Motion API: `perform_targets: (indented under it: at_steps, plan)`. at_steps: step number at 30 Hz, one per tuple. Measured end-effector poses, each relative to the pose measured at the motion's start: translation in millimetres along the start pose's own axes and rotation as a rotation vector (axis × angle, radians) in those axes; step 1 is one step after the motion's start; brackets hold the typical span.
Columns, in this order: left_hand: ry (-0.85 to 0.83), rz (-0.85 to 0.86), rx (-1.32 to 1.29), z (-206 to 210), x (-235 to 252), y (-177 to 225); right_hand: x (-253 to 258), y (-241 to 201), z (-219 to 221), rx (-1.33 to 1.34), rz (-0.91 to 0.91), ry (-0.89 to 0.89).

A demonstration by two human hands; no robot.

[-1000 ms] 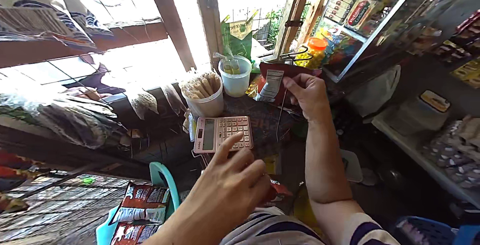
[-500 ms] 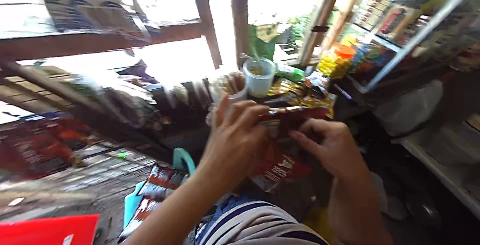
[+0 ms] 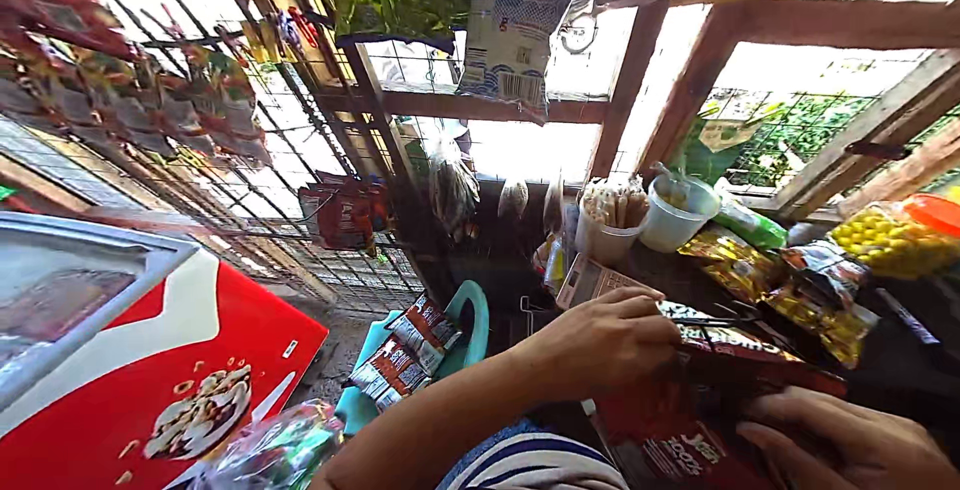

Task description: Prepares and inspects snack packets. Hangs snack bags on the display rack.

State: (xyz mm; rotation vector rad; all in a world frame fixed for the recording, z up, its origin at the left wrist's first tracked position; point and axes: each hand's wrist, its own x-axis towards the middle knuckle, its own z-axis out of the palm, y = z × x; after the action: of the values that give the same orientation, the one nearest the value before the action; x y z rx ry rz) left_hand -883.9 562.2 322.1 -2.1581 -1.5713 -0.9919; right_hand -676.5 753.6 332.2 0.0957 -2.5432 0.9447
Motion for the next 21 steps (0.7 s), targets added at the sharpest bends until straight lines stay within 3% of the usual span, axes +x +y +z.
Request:
perform_targets:
  at_steps: [4,12,15,21]
  plan:
    - [-0.015,-0.009,-0.032,1.7,-6.9,3.5,12.1,34.0,-13.3,0.043,-0.112,0.111]
    - [-0.074,0.042,0.024,0.0,-8.6,4.5,38.4,29.4,-11.0,-0.352,-0.162,0.055]
    - [-0.094,0.042,0.008,2.6,-8.1,4.0,47.4,37.6,-1.0,-0.21,-0.301,-0.091]
    - [-0.08,0.046,-0.002,4.6,-10.2,2.2,51.0,46.2,9.5,0.031,-0.353,-0.19]
